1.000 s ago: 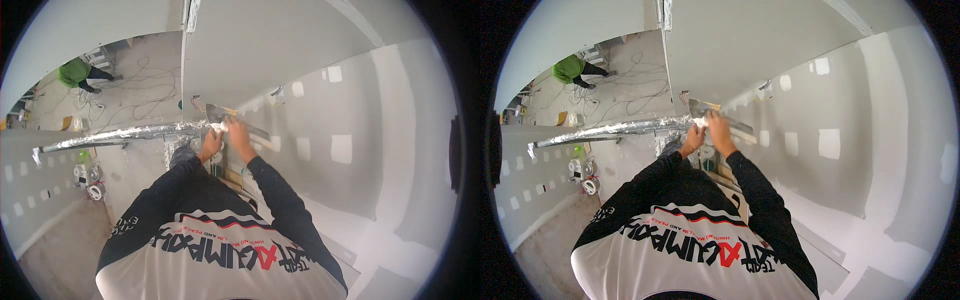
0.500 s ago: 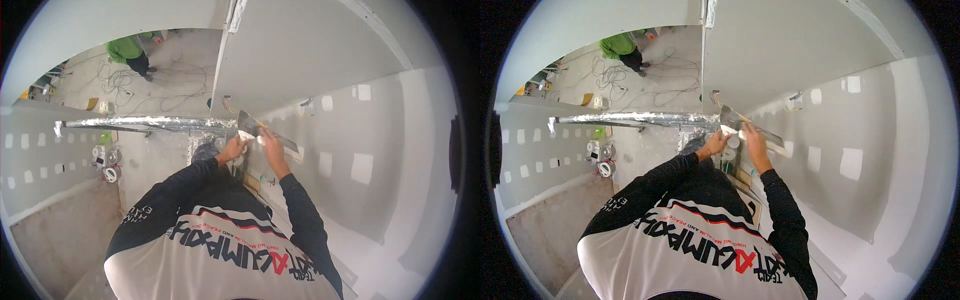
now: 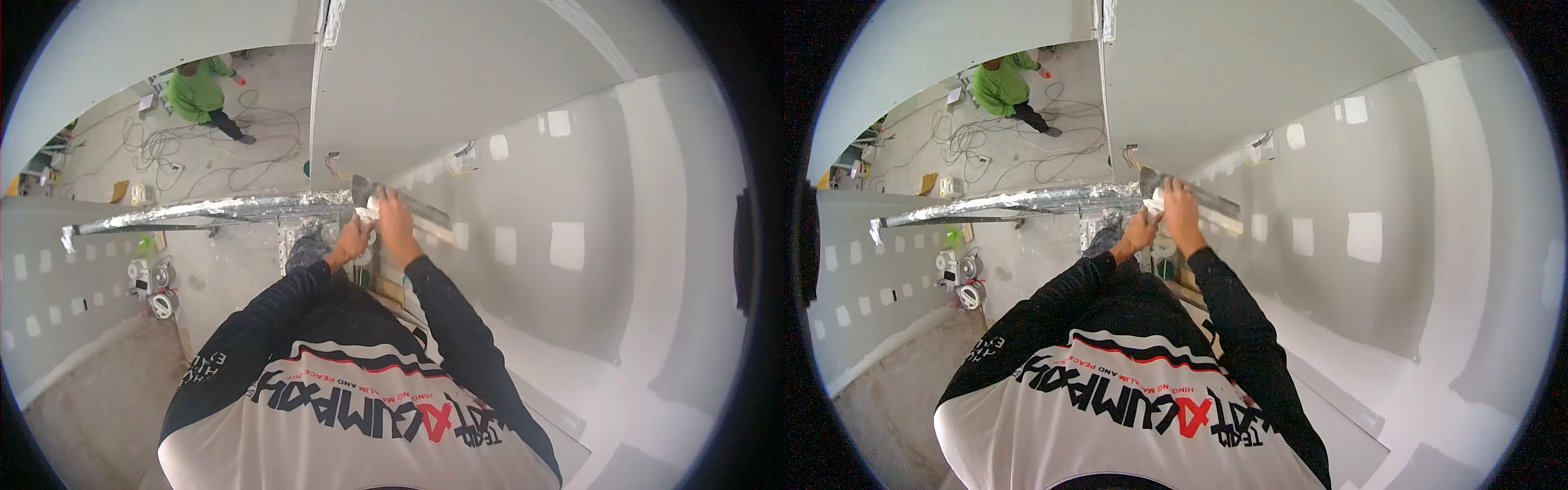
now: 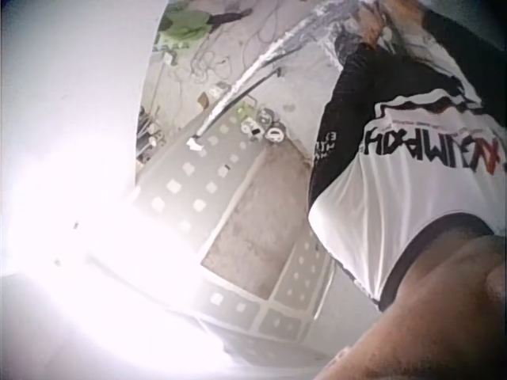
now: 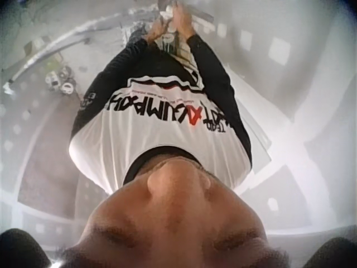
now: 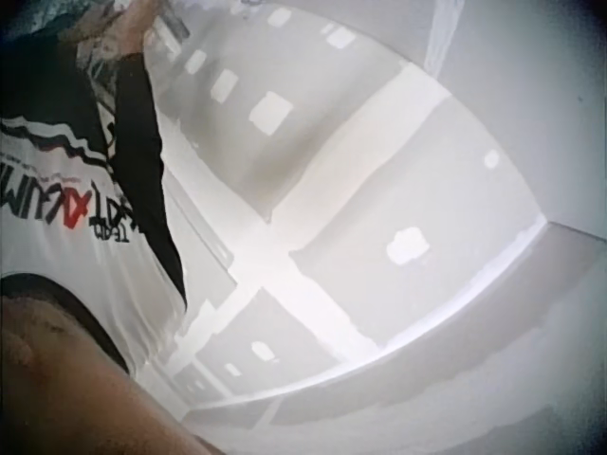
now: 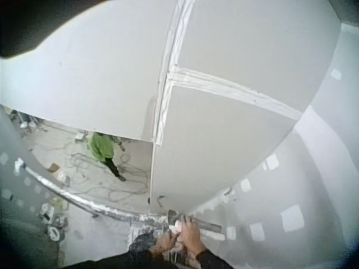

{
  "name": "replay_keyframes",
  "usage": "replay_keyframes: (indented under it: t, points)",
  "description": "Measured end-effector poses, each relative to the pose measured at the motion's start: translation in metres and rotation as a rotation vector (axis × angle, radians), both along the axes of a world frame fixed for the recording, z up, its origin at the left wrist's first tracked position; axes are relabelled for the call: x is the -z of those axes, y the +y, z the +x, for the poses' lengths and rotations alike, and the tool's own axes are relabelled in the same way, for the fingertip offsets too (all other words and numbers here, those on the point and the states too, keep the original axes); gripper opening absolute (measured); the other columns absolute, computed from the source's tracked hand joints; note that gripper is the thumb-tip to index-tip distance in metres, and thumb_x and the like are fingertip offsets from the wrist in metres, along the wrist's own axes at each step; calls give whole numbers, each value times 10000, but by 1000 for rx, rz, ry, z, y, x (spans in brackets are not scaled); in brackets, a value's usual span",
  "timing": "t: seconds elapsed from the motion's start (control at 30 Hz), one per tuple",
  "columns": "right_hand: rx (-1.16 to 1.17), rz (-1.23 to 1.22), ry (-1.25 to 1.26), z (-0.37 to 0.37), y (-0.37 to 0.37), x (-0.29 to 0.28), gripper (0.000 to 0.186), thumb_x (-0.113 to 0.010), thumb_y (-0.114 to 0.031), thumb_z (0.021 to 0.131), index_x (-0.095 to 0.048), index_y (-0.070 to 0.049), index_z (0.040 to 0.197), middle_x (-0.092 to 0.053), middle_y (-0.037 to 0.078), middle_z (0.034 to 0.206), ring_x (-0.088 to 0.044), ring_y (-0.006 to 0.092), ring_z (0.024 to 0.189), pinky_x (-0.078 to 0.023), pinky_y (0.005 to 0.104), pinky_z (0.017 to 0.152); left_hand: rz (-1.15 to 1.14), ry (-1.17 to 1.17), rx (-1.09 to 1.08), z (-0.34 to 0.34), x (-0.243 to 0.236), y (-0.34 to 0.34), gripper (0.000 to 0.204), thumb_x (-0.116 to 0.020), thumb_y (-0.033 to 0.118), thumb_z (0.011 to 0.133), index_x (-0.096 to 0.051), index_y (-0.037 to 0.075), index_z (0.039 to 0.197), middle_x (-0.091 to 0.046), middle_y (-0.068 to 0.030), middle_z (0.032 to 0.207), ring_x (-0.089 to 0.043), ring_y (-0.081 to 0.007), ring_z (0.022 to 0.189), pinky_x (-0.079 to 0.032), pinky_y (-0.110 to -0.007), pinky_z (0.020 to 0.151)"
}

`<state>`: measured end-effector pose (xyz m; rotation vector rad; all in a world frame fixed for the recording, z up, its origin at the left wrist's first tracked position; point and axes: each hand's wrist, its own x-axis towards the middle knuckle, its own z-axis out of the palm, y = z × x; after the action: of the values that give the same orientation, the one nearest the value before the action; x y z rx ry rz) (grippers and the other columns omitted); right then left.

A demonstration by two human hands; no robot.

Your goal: The person applies drywall compound to the joints and corners of a ceiling and wall using a large taping knife and a smaller putty knife, smoothing the material along the seams while standing on a scaffold.

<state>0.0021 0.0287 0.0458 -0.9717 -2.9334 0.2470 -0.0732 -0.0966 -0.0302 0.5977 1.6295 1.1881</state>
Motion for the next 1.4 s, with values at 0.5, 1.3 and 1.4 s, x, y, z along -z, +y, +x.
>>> replay_keyframes:
  t: [0.5, 1.3, 1.4]
  points:
    - [-218, -103, 89, 65, -7, -32, 530, -569, 13, 867, -570, -44, 1394, -611, 163, 1312, -628, 345, 1165, -533, 422, 958, -45, 529, 350, -100, -10, 14, 682, -548, 527, 1012, -548, -91, 1301, -705, -284, 885, -710, -441, 879, -533, -530, 780]
    - [-13, 20, -50, 33, -16, -26, 444, -600, -14, 871, -589, -13, 1314, -639, 163, 1223, -672, 352, 1044, -572, 433, 855, -105, 783, 369, -90, -28, 29, 837, -554, 405, 1015, -146, -25, 1605, -694, -341, 895, -687, -520, 860, -543, -586, 812]
    - [-27, 34, -43, 35, -16, -25, 443, -601, -14, 868, -590, -18, 1311, -636, 153, 1232, -680, 350, 1028, -574, 426, 856, -111, 780, 324, -83, -29, 25, 844, -573, 397, 1005, -151, -25, 1603, -692, -345, 894, -683, -528, 866, -541, -590, 820]
